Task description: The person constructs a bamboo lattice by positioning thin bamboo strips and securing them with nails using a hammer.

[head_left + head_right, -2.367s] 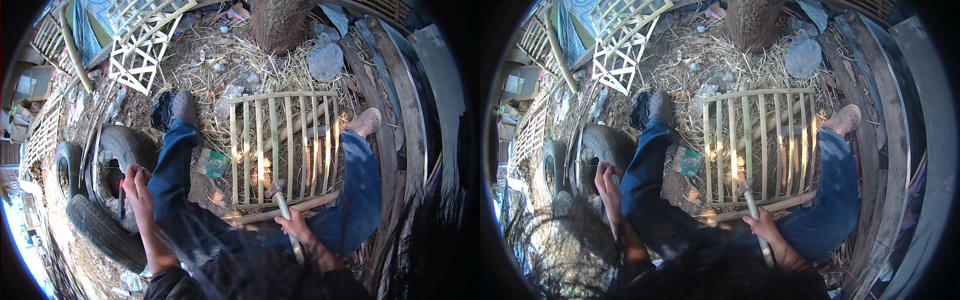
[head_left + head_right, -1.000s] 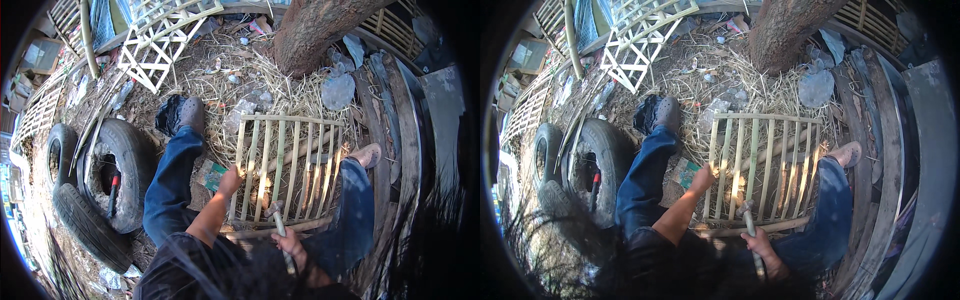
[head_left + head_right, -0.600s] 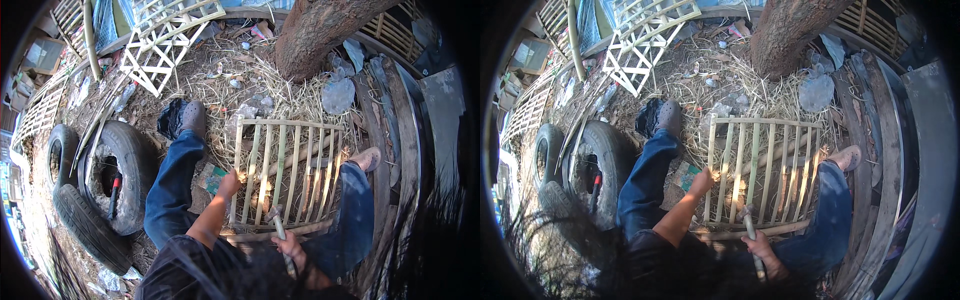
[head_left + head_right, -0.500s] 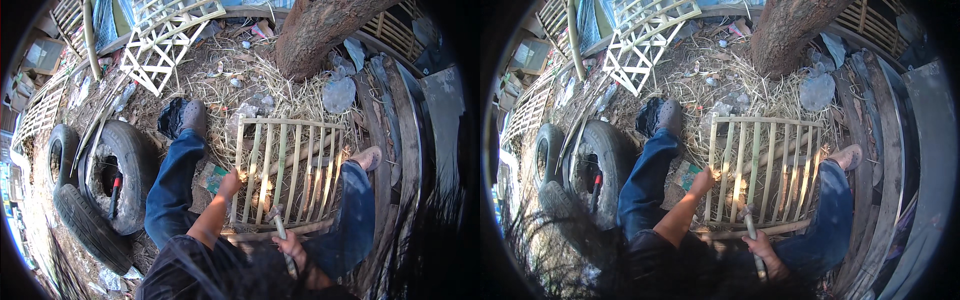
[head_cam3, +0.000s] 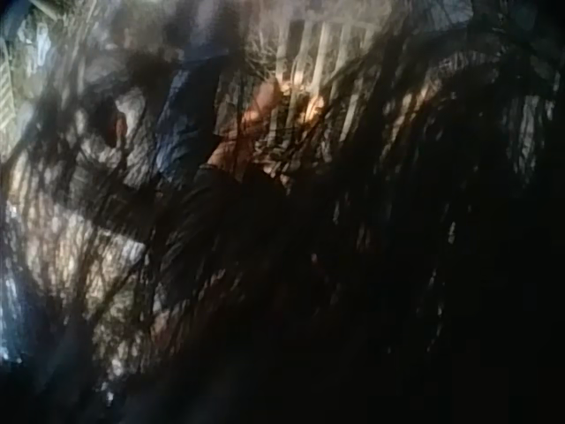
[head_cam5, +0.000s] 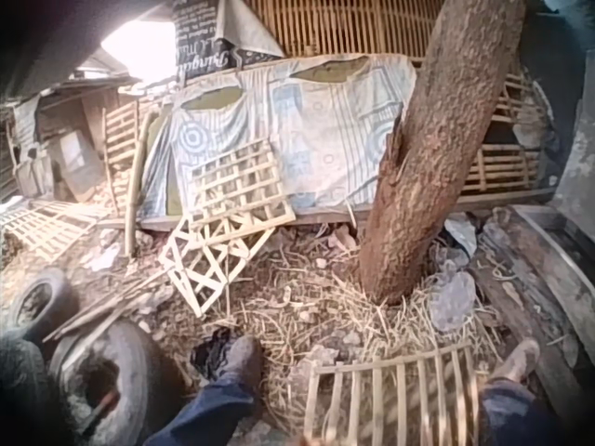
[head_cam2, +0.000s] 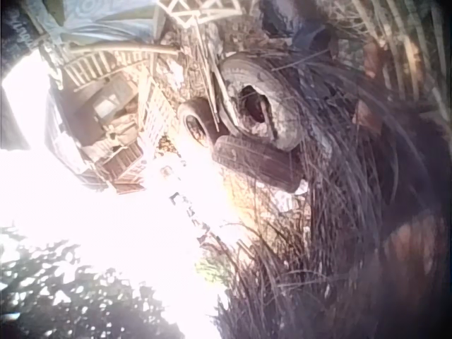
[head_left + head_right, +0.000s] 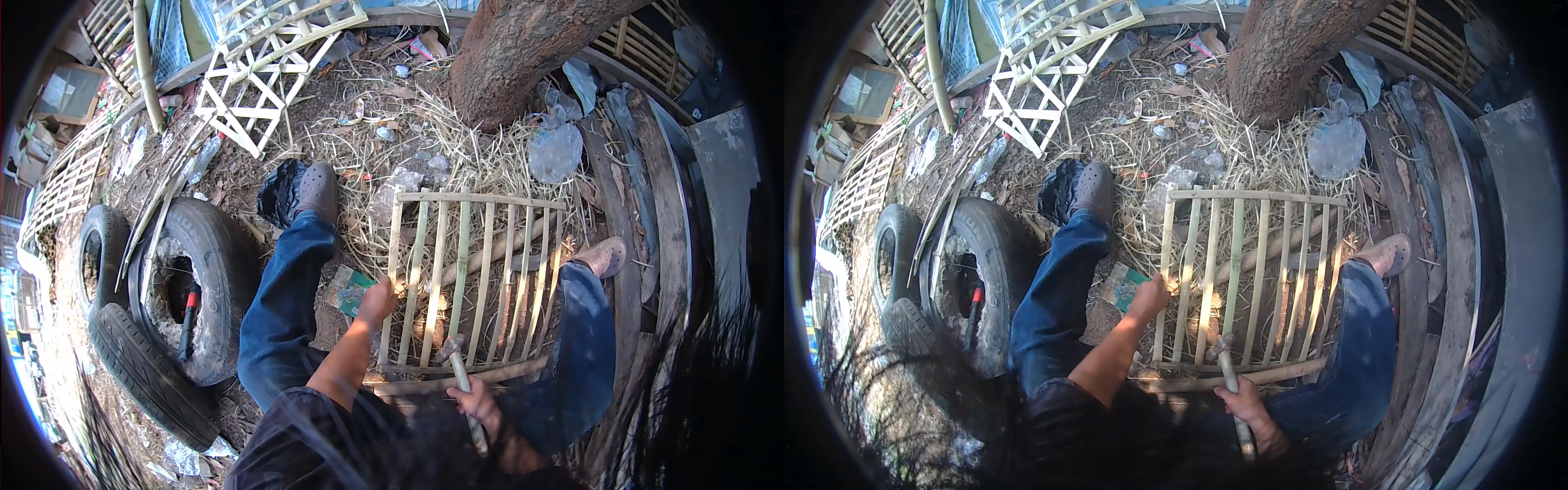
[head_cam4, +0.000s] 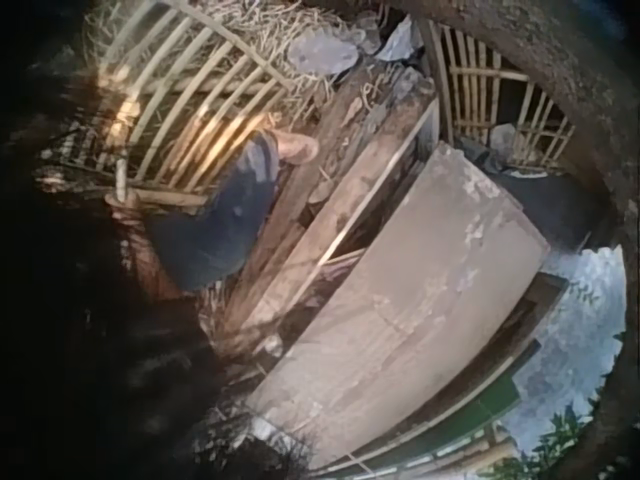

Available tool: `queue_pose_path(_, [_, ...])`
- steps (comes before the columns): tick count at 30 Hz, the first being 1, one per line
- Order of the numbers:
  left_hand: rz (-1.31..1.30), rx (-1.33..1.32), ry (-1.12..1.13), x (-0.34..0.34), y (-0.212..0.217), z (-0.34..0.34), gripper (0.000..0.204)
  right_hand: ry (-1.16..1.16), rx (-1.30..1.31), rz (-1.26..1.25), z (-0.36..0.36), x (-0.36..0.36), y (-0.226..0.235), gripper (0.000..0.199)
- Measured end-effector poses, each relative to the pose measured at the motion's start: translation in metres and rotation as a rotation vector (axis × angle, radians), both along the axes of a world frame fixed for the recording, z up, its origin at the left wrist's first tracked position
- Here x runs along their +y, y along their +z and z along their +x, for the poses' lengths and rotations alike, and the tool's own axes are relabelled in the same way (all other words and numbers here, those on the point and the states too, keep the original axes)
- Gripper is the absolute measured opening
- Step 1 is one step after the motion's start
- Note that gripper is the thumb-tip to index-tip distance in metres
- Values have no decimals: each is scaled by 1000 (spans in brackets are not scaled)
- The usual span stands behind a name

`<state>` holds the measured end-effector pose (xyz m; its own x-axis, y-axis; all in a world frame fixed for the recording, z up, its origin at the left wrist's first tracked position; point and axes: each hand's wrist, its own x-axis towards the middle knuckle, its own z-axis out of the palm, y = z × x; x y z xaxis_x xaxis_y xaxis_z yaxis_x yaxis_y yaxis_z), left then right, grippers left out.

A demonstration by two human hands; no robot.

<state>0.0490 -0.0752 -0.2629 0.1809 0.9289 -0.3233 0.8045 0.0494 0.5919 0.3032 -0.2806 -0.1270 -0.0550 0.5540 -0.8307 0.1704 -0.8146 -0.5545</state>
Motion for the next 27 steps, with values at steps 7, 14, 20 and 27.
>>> queue_pose_path(7, [-53, -19, 32, 2, 8, -2, 35, -10, -8, -27, -4, 5, 7, 26])
queue_pose_path(14, [83, 176, 103, -2, 26, 6, 34, -12, -9, -15, -2, 4, 8, 27])
queue_pose_path(20, [285, 116, 112, 11, 35, 10, 25, 19, -24, 58, -2, 2, 9, 26])
queue_pose_path(27, [342, 45, 39, 11, 58, 20, 20, 7, -27, 81, -7, 9, 21, 28])
